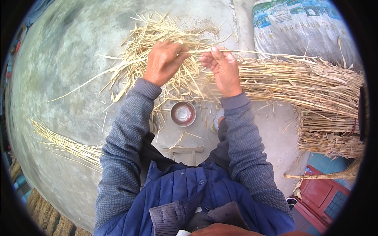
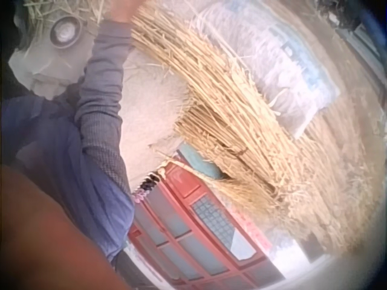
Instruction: The person sits on the floor and repeatedly pulls thin strips from a bundle of dried straw with both hands, separating them into smaller pieces. The separated pieces accumulate on the floor beside a small bowl.
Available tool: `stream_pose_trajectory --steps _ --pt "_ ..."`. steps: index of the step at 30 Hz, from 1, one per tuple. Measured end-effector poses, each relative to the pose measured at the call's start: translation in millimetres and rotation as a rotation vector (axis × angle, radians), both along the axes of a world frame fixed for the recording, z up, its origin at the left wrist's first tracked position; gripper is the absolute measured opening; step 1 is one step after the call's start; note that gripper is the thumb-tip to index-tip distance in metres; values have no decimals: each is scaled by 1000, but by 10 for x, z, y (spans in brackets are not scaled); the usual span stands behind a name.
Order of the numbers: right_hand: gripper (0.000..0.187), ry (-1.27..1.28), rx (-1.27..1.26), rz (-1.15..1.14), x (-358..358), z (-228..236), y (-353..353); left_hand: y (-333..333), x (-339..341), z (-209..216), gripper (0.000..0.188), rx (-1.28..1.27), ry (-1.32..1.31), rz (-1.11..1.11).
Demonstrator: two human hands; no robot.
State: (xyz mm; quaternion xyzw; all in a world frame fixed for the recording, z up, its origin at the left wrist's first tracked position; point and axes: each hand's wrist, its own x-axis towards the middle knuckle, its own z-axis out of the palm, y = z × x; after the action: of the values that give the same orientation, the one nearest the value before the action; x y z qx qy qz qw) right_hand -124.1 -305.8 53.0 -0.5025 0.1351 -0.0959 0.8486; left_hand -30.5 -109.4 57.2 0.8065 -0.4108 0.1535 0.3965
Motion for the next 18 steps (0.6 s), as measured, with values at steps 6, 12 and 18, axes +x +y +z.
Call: stream_pose_trajectory --steps 6,12,18 --pt "26 -8 -93 16 -20 86 -41 -25 -31 35 13 -32 125 -68" --pt "31 6 -168 35 -49 92 -33 -57 -123 28 18 -153 472 2" --pt "37 67 -208 -54 -39 17 -145 95 59 45 12 -445 683 91"
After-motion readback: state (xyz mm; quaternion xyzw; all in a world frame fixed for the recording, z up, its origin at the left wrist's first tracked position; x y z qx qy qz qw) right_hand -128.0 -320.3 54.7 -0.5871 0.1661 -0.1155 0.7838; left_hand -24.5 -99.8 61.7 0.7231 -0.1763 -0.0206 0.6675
